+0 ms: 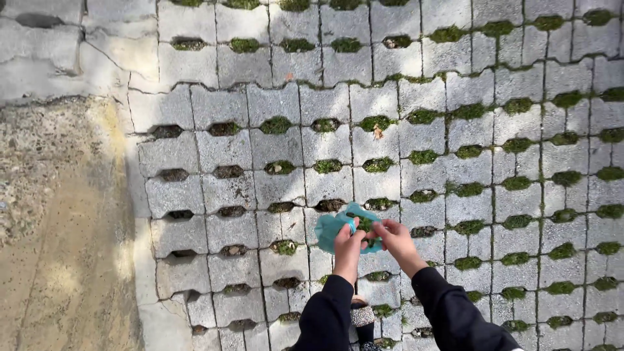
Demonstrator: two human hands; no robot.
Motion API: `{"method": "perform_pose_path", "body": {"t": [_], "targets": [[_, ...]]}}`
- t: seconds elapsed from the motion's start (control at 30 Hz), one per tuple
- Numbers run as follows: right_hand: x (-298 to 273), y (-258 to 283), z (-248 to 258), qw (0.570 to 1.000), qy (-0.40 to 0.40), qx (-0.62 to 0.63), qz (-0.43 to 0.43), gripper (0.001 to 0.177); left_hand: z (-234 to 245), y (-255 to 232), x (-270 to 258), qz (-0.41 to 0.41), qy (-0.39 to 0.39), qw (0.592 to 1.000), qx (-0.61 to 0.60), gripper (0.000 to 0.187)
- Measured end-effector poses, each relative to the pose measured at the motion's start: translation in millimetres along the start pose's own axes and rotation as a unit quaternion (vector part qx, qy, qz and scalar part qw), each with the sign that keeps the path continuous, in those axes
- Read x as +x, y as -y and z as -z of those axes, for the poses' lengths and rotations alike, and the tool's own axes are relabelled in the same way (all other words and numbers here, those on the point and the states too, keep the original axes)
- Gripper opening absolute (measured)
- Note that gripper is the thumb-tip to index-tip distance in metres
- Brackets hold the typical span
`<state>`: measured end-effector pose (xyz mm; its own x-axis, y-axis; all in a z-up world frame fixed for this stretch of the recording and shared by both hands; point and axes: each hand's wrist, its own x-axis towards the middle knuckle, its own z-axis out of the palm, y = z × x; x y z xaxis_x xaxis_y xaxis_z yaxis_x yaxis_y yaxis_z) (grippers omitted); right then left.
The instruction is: The person picks grass from between concrete paving stones by hand and places the grass into a blue plastic bag.
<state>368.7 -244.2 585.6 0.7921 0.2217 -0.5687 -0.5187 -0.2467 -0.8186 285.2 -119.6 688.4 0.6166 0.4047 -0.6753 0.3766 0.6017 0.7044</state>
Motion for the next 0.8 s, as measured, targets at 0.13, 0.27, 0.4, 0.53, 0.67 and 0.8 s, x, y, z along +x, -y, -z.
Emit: {"method": "perform_pose_path", "body": {"t": [0.13, 0.27, 0.4, 0.53, 0.67, 0.8], "targets": [[-32.3, 30.9, 18.9, 0.998, -0.029, 0.017, 0.045, 0.016, -32.5, 25.4, 27.5, -0.022, 0.059, 0.998, 0.012, 0.058], [-90.8, 82.5, 36.2, 0.998, -0.029, 0.014, 0.061, 0.019, -69.3, 17.2, 11.5, -0.038, 0.144, 0.986, 0.073, 0.053], [-86.5, 76.9, 59.9, 0.996, -0.040, 0.017, 0.074, 0.022, -94.9, 43.6, 23.3, -0.052, 0.146, 0.964, 0.214, 0.026], [-72.3, 53.7, 91.8, 0.992, -0.096, -0.034, 0.071, 0.015, -103.3, 92.7, 61.9, -0.069, 0.170, 0.939, 0.289, 0.019], [-67.6, 58.9, 131.3, 0.988, -0.133, -0.036, 0.068, 0.028, -118.9, 0.7, -23.9, -0.028, 0.146, 0.954, 0.262, 0.025], [-39.8, 63.8, 165.2, 0.988, -0.122, -0.038, 0.084, 0.030, -141.3, -22.8, -48.4, -0.072, 0.047, 0.900, 0.427, 0.051]]}}
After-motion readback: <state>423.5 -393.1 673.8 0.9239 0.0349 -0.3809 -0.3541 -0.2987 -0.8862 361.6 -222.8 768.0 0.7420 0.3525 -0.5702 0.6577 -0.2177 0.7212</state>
